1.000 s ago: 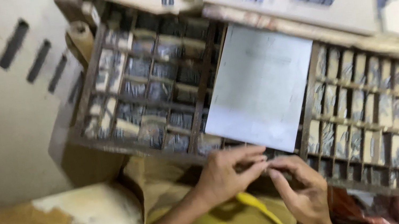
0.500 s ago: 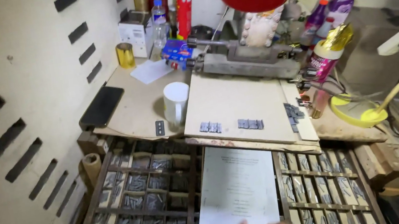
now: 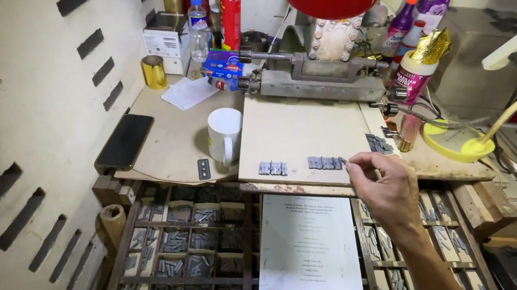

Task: The person sits on the floor and sorts small metal printing type pieces from a wooden tray into a cardboard box. They handle the type pieces by hand, picking them up and placing them into the box while a white cat rests nearby.

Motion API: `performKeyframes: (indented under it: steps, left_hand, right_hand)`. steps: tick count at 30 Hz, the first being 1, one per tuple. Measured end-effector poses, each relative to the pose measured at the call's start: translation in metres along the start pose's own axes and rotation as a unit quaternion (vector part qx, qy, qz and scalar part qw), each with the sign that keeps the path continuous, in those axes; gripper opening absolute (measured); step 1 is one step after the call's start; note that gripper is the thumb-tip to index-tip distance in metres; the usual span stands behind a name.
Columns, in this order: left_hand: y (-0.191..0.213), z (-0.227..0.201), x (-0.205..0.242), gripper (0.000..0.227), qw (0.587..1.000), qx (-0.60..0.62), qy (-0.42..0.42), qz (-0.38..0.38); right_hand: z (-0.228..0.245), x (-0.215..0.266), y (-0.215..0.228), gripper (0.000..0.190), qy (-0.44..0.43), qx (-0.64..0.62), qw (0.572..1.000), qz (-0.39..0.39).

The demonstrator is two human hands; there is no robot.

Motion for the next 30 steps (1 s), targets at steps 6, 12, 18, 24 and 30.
performKeyframes:
  steps: [6,12,18,24,30]
  left_hand:
    - [0.025,-0.042,-0.019,0.051,0.992,0.03,0.066,-0.103]
    - [0.128,-0.113,-0.106,0.047,0.964,-0.036,-0.183,-0.188]
    - [0.177,-0.196,-0.211,0.039,0.926,-0.168,-0.25,-0.228]
    - [0.166,-0.228,-0.242,0.026,0.951,-0.266,-0.158,-0.018]
    - [0.155,-0.217,-0.256,0.025,0.953,-0.238,-0.186,0.008]
  right_hand:
    - [-0.006,0.001,0.0,0.014,0.015,0.029,0.999,0.006]
    - [0.006,-0.016,0.023,0.027,-0.039,-0.073,0.991,0.107]
    - [0.023,-0.024,0.021,0.029,-0.054,-0.056,0.99,0.118]
    - [0.037,-0.021,0.016,0.034,-0.068,-0.025,0.99,0.121]
    - [0.031,-0.021,0.003,0.032,-0.089,-0.008,0.994,0.065]
Point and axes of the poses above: each hand's wrist, its own x-axis away from the middle knuckle, its own y-axis out of the back of the hand, z = x × y, the point moved 1 cm from there along -x, towards the middle knuckle, and after that the axes turned 10 degrees about y, right-handed, at the moved point
